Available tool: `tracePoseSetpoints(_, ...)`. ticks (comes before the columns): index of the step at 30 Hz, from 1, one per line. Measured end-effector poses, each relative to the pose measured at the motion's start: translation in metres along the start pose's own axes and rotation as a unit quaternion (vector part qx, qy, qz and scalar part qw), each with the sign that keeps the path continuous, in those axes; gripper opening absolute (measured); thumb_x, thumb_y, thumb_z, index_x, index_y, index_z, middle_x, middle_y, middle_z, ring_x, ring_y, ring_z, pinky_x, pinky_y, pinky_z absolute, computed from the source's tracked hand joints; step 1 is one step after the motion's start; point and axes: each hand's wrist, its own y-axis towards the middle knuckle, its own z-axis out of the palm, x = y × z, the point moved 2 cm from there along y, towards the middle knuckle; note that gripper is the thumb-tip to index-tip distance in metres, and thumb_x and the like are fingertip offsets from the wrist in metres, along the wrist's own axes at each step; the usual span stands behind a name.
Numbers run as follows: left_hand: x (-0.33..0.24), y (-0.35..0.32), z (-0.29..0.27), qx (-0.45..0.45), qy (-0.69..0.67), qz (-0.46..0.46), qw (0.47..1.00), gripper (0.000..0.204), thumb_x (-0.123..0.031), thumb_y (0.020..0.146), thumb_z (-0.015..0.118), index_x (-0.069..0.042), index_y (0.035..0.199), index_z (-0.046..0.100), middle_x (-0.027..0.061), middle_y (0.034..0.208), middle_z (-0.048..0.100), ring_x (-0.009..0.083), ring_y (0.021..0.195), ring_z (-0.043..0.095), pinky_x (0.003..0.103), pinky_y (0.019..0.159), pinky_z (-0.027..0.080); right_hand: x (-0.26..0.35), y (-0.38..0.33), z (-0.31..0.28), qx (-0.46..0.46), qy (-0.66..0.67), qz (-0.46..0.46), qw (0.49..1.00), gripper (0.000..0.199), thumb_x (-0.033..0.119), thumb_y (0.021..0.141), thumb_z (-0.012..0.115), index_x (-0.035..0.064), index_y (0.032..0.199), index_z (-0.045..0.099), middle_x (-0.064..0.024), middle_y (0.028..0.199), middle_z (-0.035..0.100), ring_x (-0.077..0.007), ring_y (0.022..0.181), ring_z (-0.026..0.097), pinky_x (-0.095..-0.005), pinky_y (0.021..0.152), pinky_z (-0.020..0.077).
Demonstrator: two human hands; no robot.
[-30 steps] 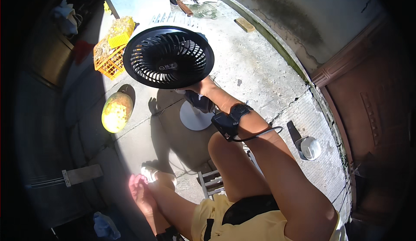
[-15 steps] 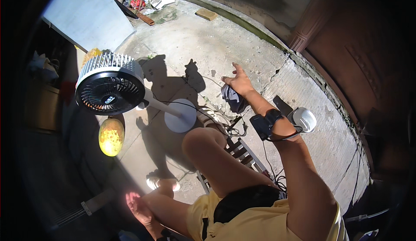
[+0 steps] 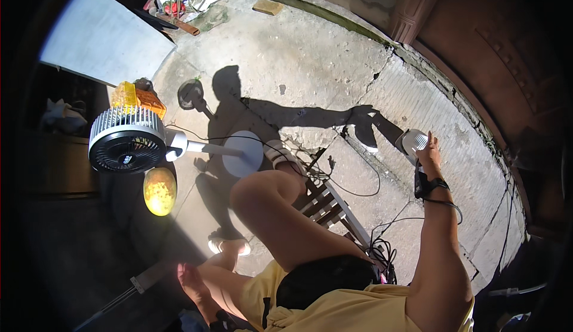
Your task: The recorder is assembling a white pedestal fan, specifically attaching the pole to the base and then mounting the fan motor and head.
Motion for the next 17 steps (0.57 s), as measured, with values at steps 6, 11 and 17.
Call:
tracePoseSetpoints(6,-0.011,-0.038,0.023,-0.036,0.024,-0.05,0.998,0.035,-0.002,0.091,0.055,-0.012,0.124,0.056,0.0042,0.112,0.065,0.0186,0.098,0.062,0.034,0.088,0.052,-0.003,0.011,0.009,0.083,-0.111,0.024,0.99,0.109,0.025,0.069,0.079,0.0283,0.155,0.011,-0.0122,0.156,0.027,-0.0299,0.128,0.052,-0.04,0.093,0.053)
tracePoseSetpoints(11,-0.026,-0.065,0.021,-0.021,0.033,-0.028,0.999,0.035,-0.003,0.091,0.055,-0.013,0.124,0.056,0.0031,0.109,0.065,0.0185,0.098,0.062,0.033,0.088,0.052,0.006,0.009,0.011,0.068,-0.146,0.03,0.987,0.101,0.022,0.069,0.078,0.0223,0.153,0.021,-0.0126,0.144,0.04,-0.03,0.114,0.062,-0.0403,0.087,0.055)
tracePoseSetpoints(17,-0.038,-0.092,0.049,-0.015,0.055,-0.053,0.997,0.033,-0.008,0.092,0.057,-0.012,0.125,0.056,0.0022,0.112,0.064,0.0176,0.1,0.062,0.034,0.092,0.052,-0.001,0.006,0.004,0.028,-0.124,-0.061,0.99,0.085,0.02,0.067,0.076,0.0152,0.143,0.038,-0.0132,0.133,0.052,-0.0314,0.109,0.063,-0.0407,0.084,0.055)
